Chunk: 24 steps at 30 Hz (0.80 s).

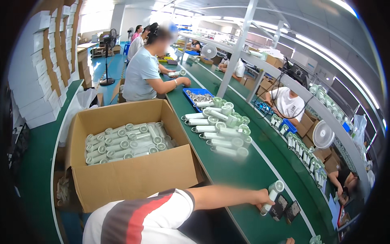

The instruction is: Assembling portable handheld fans on a production line using an electric screwdriver.

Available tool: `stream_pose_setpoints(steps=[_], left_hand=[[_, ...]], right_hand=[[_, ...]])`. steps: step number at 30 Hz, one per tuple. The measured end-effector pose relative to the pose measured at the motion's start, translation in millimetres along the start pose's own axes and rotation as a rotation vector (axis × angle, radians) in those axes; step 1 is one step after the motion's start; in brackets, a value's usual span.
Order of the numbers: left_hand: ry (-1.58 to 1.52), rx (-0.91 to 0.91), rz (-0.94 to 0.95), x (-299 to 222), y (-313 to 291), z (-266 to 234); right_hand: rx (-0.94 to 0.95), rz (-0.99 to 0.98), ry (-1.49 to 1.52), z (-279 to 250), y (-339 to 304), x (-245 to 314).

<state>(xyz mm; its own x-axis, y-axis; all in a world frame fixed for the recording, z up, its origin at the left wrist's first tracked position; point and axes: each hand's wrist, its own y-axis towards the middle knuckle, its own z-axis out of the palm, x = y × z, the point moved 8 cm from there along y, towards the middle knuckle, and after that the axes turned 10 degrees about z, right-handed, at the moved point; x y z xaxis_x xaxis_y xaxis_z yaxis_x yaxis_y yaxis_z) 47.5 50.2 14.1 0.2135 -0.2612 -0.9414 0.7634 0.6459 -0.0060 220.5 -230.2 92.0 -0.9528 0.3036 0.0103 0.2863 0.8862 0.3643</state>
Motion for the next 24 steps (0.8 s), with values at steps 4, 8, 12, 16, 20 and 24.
stream_pose_setpoints(steps=[4,8,12,16,20,24], left_hand=[[-0.062,0.006,0.025,-12,-15,-3],[-0.053,0.066,0.031,-26,-37,3],[-0.09,0.072,0.058,-28,-70,6],[-0.177,0.091,0.031,-22,-95,11],[-0.053,-0.021,-0.015,-36,-103,3],[-0.13,-0.076,0.003,-36,-98,-24]], right_hand=[[-0.012,0.039,-0.026,-1,13,11],[-0.007,0.003,-0.101,14,18,1],[-0.124,0.084,0.077,16,18,-4],[0.073,0.289,0.067,47,0,-35],[0.035,0.218,-0.023,17,-1,-10],[0.026,0.165,0.091,17,35,7]])
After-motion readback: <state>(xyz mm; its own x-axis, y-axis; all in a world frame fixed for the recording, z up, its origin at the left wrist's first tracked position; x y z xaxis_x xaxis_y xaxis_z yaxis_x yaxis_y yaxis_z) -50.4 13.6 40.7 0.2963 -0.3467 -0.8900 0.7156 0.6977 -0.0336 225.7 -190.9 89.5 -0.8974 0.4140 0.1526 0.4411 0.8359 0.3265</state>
